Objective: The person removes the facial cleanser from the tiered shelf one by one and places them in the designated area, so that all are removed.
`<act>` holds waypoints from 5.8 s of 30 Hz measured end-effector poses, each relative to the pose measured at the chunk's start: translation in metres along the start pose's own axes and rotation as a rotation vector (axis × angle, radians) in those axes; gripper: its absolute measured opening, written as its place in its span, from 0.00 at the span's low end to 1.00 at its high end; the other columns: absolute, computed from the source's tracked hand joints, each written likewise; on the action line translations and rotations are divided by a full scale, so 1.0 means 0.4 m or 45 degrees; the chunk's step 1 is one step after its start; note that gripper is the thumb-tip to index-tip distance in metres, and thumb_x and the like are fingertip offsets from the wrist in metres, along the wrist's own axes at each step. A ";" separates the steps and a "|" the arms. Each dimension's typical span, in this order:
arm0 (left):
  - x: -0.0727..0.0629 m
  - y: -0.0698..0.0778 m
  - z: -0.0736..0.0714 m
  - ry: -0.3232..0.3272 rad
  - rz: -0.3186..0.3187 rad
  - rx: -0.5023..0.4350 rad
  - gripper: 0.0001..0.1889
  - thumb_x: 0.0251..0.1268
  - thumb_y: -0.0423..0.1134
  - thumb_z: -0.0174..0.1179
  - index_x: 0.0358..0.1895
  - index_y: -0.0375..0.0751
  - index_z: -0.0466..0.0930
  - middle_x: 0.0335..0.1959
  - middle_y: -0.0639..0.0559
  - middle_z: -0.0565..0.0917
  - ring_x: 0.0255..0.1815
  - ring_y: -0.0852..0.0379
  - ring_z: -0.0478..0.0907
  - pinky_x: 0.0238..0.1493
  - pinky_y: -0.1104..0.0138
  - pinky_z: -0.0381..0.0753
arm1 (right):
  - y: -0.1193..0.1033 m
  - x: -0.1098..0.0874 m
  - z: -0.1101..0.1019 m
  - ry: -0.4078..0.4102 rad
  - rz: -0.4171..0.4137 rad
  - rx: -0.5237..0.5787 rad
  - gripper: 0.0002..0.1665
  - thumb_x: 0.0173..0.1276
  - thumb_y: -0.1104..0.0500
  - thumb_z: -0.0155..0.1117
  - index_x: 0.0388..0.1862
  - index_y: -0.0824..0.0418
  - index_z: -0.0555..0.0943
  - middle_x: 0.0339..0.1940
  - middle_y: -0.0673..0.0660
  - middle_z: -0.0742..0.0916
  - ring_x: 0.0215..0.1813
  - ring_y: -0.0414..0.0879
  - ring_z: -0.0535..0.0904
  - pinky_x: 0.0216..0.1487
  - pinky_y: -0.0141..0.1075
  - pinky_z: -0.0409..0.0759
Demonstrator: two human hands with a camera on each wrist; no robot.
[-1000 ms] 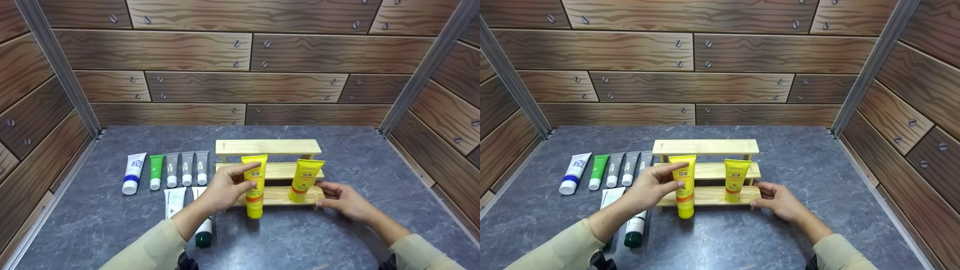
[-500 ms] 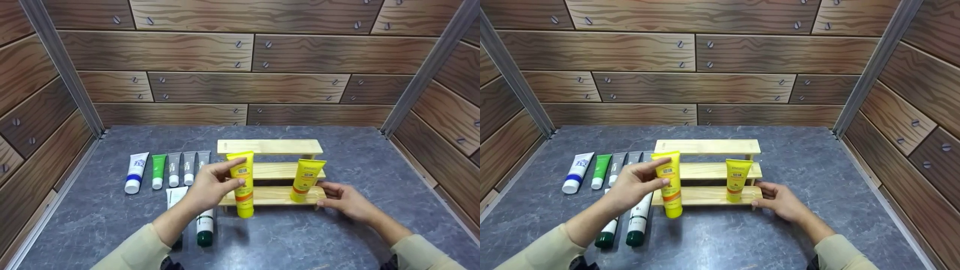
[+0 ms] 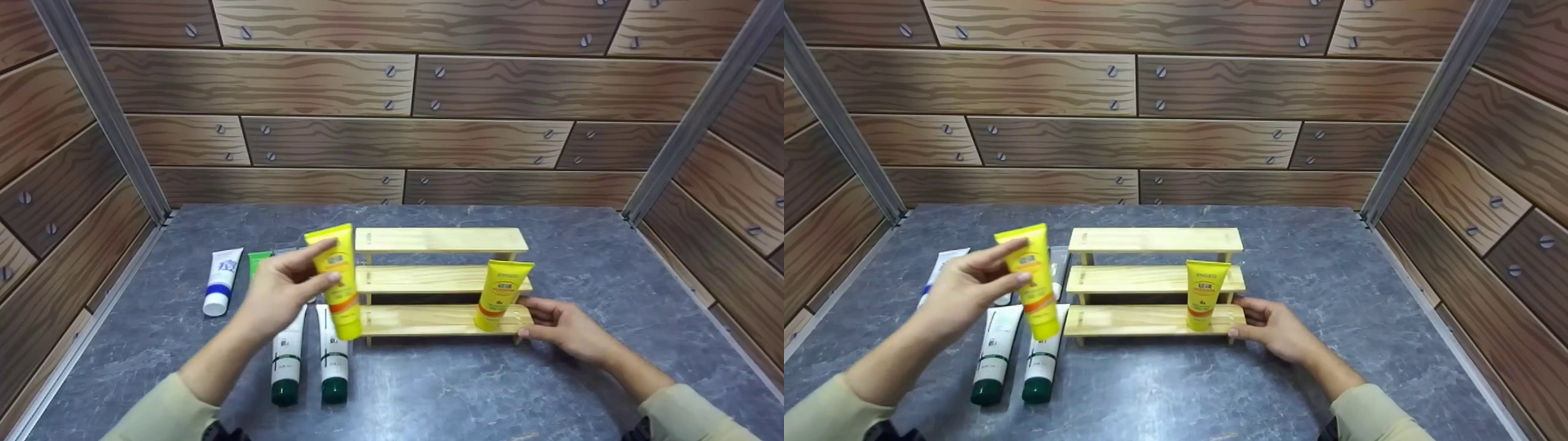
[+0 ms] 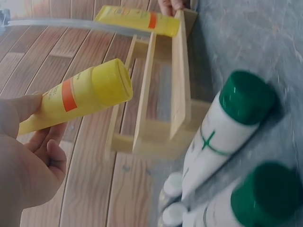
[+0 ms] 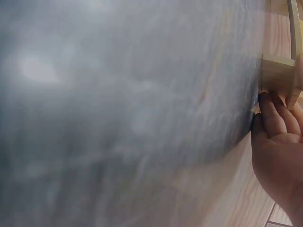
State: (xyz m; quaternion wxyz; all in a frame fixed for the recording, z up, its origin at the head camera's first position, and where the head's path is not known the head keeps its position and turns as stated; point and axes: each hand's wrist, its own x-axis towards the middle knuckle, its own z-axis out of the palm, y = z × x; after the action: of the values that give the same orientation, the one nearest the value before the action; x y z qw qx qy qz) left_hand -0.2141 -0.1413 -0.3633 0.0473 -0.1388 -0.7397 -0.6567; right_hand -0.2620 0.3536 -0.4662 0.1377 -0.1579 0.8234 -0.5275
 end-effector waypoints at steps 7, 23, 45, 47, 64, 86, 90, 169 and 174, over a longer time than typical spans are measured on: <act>-0.021 0.012 -0.076 0.109 -0.066 0.037 0.28 0.70 0.28 0.70 0.72 0.43 0.80 0.59 0.38 0.87 0.52 0.48 0.86 0.54 0.63 0.87 | 0.001 0.000 0.000 0.007 0.001 -0.014 0.46 0.72 0.59 0.75 0.77 0.82 0.63 0.76 0.78 0.71 0.74 0.68 0.71 0.65 0.31 0.78; -0.068 0.004 -0.193 0.194 -0.093 0.217 0.29 0.73 0.34 0.70 0.75 0.47 0.77 0.65 0.39 0.84 0.52 0.55 0.85 0.51 0.70 0.85 | 0.001 -0.001 0.002 0.005 -0.011 -0.022 0.46 0.72 0.60 0.74 0.76 0.83 0.62 0.75 0.78 0.71 0.75 0.69 0.71 0.64 0.30 0.77; -0.113 -0.051 -0.269 0.189 -0.259 0.297 0.30 0.77 0.41 0.67 0.78 0.45 0.73 0.69 0.35 0.80 0.53 0.56 0.83 0.52 0.70 0.85 | 0.002 0.001 -0.001 0.023 -0.001 -0.061 0.46 0.71 0.59 0.75 0.76 0.82 0.63 0.75 0.77 0.71 0.75 0.70 0.70 0.65 0.28 0.75; -0.115 -0.058 -0.275 0.190 -0.278 0.308 0.30 0.77 0.42 0.67 0.78 0.46 0.72 0.70 0.35 0.79 0.54 0.55 0.83 0.52 0.71 0.84 | 0.001 0.001 0.000 0.023 0.000 -0.058 0.46 0.71 0.59 0.75 0.76 0.81 0.63 0.75 0.77 0.71 0.75 0.69 0.70 0.65 0.28 0.75; -0.138 -0.118 -0.295 0.150 -0.419 0.336 0.30 0.78 0.42 0.66 0.78 0.47 0.72 0.77 0.38 0.73 0.60 0.48 0.76 0.53 0.74 0.81 | -0.002 0.000 0.000 0.019 -0.005 -0.054 0.46 0.72 0.59 0.75 0.76 0.82 0.63 0.75 0.77 0.71 0.75 0.69 0.71 0.65 0.30 0.77; -0.154 -0.165 -0.304 0.095 -0.486 0.422 0.30 0.76 0.40 0.68 0.77 0.42 0.73 0.72 0.38 0.78 0.50 0.53 0.77 0.45 0.70 0.82 | 0.001 0.000 0.002 -0.005 -0.012 0.009 0.44 0.73 0.61 0.74 0.76 0.82 0.63 0.75 0.77 0.73 0.74 0.68 0.72 0.65 0.32 0.78; -0.152 -0.174 -0.304 0.086 -0.496 0.434 0.30 0.75 0.39 0.68 0.77 0.41 0.73 0.72 0.38 0.78 0.50 0.53 0.77 0.44 0.70 0.81 | 0.002 0.000 0.000 0.000 -0.001 0.015 0.45 0.72 0.60 0.74 0.76 0.82 0.63 0.74 0.77 0.73 0.74 0.67 0.73 0.64 0.32 0.78; -0.139 -0.260 -0.294 0.030 -0.739 0.540 0.27 0.75 0.45 0.68 0.72 0.37 0.79 0.69 0.34 0.79 0.59 0.46 0.78 0.57 0.57 0.80 | -0.006 -0.005 -0.002 0.030 0.055 -0.069 0.49 0.70 0.55 0.77 0.78 0.78 0.64 0.76 0.74 0.72 0.75 0.66 0.72 0.67 0.33 0.76; -0.145 -0.259 -0.299 0.027 -0.700 0.567 0.28 0.74 0.45 0.69 0.71 0.35 0.79 0.68 0.34 0.80 0.59 0.46 0.79 0.59 0.55 0.81 | -0.002 -0.004 -0.001 0.015 0.029 -0.037 0.47 0.71 0.58 0.75 0.77 0.80 0.63 0.76 0.76 0.72 0.75 0.68 0.72 0.66 0.32 0.77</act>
State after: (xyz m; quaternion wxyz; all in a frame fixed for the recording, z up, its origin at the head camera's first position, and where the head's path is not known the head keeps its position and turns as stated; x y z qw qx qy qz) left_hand -0.1999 -0.2777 -0.4614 -0.0943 0.0861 -0.8740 -0.4689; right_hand -0.2607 0.3542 -0.4654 0.1366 -0.1475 0.8333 -0.5149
